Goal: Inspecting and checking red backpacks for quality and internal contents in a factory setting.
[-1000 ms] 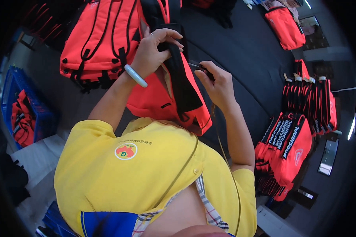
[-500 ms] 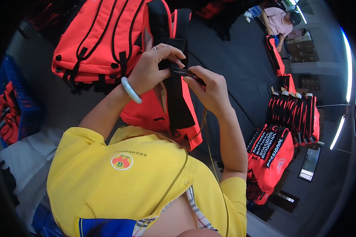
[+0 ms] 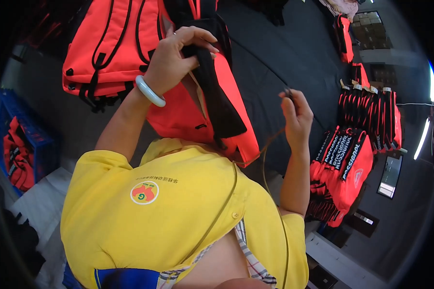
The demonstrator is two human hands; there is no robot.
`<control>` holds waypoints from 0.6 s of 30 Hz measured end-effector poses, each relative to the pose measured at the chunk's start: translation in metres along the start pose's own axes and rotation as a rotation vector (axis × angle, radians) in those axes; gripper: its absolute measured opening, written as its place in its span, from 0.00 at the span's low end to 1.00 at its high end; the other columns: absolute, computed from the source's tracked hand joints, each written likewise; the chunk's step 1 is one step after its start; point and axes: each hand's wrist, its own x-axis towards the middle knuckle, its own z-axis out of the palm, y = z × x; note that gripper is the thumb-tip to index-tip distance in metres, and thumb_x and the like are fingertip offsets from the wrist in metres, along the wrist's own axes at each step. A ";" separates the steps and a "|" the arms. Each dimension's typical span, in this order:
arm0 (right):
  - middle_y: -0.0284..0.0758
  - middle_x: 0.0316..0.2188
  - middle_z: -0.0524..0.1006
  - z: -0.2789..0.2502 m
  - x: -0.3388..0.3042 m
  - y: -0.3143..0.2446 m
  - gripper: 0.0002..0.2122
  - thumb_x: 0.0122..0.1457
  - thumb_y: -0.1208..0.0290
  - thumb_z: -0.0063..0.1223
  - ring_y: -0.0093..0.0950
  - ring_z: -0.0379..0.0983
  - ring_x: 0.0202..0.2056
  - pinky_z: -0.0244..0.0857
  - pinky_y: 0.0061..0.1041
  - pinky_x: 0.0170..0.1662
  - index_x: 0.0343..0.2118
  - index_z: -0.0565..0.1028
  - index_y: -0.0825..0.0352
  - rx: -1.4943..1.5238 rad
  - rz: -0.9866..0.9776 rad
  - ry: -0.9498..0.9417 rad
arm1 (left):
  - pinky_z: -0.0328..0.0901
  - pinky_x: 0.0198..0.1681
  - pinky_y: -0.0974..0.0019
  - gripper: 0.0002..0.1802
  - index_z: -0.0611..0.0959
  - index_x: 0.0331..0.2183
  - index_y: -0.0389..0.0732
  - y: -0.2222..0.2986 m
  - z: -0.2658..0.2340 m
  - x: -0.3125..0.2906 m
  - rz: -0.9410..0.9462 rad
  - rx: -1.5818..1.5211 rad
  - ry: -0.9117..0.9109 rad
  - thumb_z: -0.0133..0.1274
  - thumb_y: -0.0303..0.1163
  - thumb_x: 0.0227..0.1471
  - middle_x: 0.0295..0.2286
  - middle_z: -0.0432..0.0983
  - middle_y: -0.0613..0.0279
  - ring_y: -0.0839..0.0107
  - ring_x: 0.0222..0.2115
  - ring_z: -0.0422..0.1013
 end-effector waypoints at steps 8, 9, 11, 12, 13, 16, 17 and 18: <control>0.18 0.18 0.62 -0.073 -0.129 0.081 0.08 0.67 0.69 0.43 0.06 0.50 0.18 0.40 0.09 0.20 0.35 0.75 0.64 0.194 0.417 0.378 | 0.69 0.48 0.72 0.19 0.77 0.42 0.35 -0.004 0.002 0.006 -0.011 -0.065 0.022 0.49 0.10 0.47 0.35 0.80 0.59 0.71 0.40 0.77; 0.25 0.24 0.69 -0.098 -0.162 0.109 0.09 0.65 0.67 0.46 0.12 0.60 0.20 0.52 0.11 0.23 0.42 0.74 0.66 0.150 0.515 0.287 | 0.70 0.47 0.72 0.18 0.77 0.43 0.35 -0.005 0.002 0.008 -0.002 -0.040 0.023 0.50 0.12 0.48 0.35 0.80 0.59 0.71 0.40 0.77; 0.31 0.31 0.71 -0.109 -0.230 0.150 0.12 0.64 0.67 0.48 0.17 0.66 0.27 0.59 0.15 0.28 0.46 0.73 0.66 -0.255 0.642 0.272 | 0.70 0.47 0.72 0.17 0.77 0.43 0.35 -0.003 0.005 0.013 0.001 -0.026 0.007 0.51 0.13 0.49 0.35 0.80 0.59 0.71 0.40 0.77; 0.37 0.38 0.73 -0.108 -0.254 0.160 0.16 0.63 0.66 0.50 0.23 0.71 0.34 0.65 0.19 0.34 0.50 0.71 0.67 -0.664 0.748 0.228 | 0.70 0.47 0.73 0.17 0.77 0.43 0.35 -0.001 0.009 0.014 0.004 -0.007 0.008 0.51 0.14 0.49 0.35 0.80 0.59 0.71 0.40 0.77; 0.37 0.38 0.73 -0.106 -0.269 0.163 0.16 0.63 0.66 0.50 0.23 0.71 0.34 0.65 0.19 0.34 0.50 0.71 0.67 -0.654 0.762 0.234 | 0.70 0.46 0.73 0.16 0.77 0.43 0.36 0.001 0.013 0.014 -0.006 0.035 0.011 0.52 0.16 0.51 0.35 0.80 0.59 0.71 0.40 0.77; 0.43 0.53 0.66 -0.093 -0.281 0.160 0.23 0.58 0.65 0.55 0.31 0.68 0.50 0.66 0.29 0.45 0.56 0.66 0.66 -0.906 0.671 0.217 | 0.70 0.45 0.74 0.16 0.77 0.43 0.37 0.001 0.025 0.018 0.006 0.030 0.004 0.51 0.14 0.51 0.34 0.80 0.61 0.73 0.38 0.77; 0.42 0.54 0.66 -0.082 -0.257 0.139 0.24 0.57 0.66 0.56 0.31 0.67 0.52 0.66 0.30 0.47 0.56 0.66 0.65 -0.573 0.666 0.290 | 0.70 0.45 0.74 0.16 0.77 0.43 0.37 0.000 0.030 0.016 0.005 0.043 -0.008 0.51 0.14 0.51 0.34 0.80 0.61 0.73 0.38 0.77; 0.40 0.56 0.65 -0.072 -0.232 0.118 0.25 0.56 0.66 0.58 0.32 0.65 0.54 0.65 0.31 0.49 0.56 0.67 0.65 -0.240 0.648 0.363 | 0.69 0.48 0.71 0.16 0.77 0.44 0.37 -0.002 0.035 0.018 -0.013 0.039 -0.026 0.52 0.17 0.51 0.37 0.79 0.58 0.69 0.42 0.75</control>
